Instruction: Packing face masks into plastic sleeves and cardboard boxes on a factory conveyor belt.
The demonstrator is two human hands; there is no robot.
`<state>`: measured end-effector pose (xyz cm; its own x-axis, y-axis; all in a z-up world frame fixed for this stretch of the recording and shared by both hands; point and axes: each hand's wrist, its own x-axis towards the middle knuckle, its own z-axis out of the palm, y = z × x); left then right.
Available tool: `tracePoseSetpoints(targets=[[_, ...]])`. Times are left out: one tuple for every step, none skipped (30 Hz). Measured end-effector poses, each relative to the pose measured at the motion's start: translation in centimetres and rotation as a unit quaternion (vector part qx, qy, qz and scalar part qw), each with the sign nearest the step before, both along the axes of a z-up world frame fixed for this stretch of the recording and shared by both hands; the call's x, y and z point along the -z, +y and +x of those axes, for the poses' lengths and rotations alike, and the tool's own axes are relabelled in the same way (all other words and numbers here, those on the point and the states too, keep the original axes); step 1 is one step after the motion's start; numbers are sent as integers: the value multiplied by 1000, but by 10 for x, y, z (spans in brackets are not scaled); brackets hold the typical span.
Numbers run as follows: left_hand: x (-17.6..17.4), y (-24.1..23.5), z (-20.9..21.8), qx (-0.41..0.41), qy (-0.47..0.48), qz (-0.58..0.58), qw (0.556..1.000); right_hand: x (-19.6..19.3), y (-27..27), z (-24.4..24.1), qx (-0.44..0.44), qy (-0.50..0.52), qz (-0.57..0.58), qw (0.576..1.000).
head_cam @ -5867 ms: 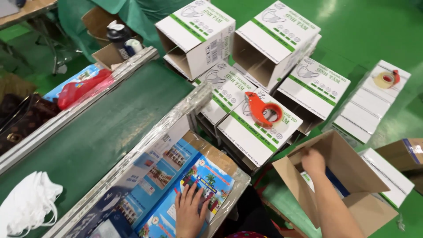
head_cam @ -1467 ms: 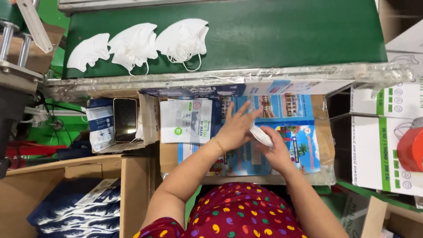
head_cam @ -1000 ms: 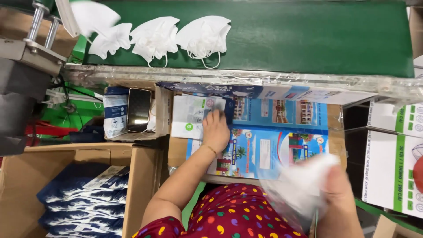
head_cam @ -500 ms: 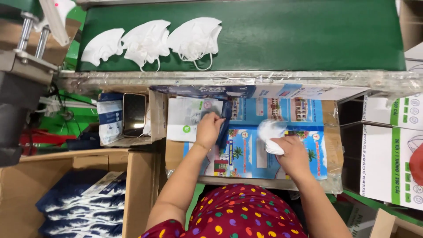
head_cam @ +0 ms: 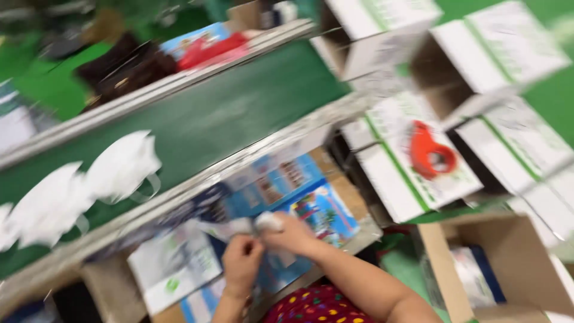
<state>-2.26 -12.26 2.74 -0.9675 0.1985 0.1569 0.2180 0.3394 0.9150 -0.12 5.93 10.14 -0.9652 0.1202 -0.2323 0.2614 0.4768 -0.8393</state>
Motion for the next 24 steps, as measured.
tracePoseSetpoints(targets=[[13, 1, -2, 26, 6, 4, 1000, 20, 11, 5, 26, 6, 4, 1000], [26, -6, -6, 19, -68, 62, 996, 42, 14, 6, -38, 8, -92, 995], [39, -15, -11, 11, -143, 117, 983, 64, 17, 7, -103, 13, -185, 977], [4, -10, -14, 22, -140, 115, 983, 53, 17, 10, -93, 19, -185, 978], [-31, -7, -17, 46, 0, 65, 997, 43, 16, 13, -92, -15, -78, 993], [-64, -3, -15, 61, 138, 18, 988, 33, 16, 18, -99, -55, 32, 993], [-66, -4, -21, 62, 139, 21, 988, 33, 17, 19, -97, -55, 35, 993], [-68, -10, -22, 65, 173, -3, 983, 35, 14, 23, -128, 10, 23, 991], [-69, -16, -25, 68, 206, -26, 976, 36, 11, 27, -158, 74, 10, 985], [-61, -20, -24, 67, 206, -26, 976, 34, 13, 28, -160, 74, 10, 984], [-54, -23, -23, 75, 163, -17, 984, 31, 14, 28, -142, 89, 10, 986], [-46, -26, -25, 83, 121, -6, 989, 28, 17, 27, -124, 105, 11, 987], [-52, -18, -24, 82, 124, -5, 989, 28, 19, 27, -125, 107, 13, 986], [-56, -14, -20, 64, 167, -31, 983, 29, 18, 30, -177, 70, -70, 979], [-61, -9, -17, 45, 210, -56, 975, 31, 18, 32, -226, 31, -153, 962], [-61, -2, -11, 47, 207, -58, 975, 35, 13, 31, -224, 29, -155, 962], [-60, 4, -6, 54, 253, -89, 962, 40, 7, 30, -269, 9, 27, 963], [-60, 13, -1, 57, 299, -119, 945, 44, 4, 27, -308, -11, 211, 928], [-46, 11, -6, 55, 298, -119, 946, 40, 4, 28, -310, -12, 211, 927], [-31, 8, -11, 23, 262, -126, 957, 37, 4, 27, -280, 7, 218, 935], [-17, 6, -17, -9, 225, -133, 965, 34, 4, 25, -249, 27, 225, 941], [-19, 1, -21, -17, 223, -137, 965, 29, 10, 26, -258, 29, 223, 940], [-21, -5, -27, -23, 174, -98, 980, 25, 14, 26, -244, 118, 131, 953], [-22, -14, -25, -34, 119, -59, 991, 22, 17, 29, -234, 199, 32, 951]])
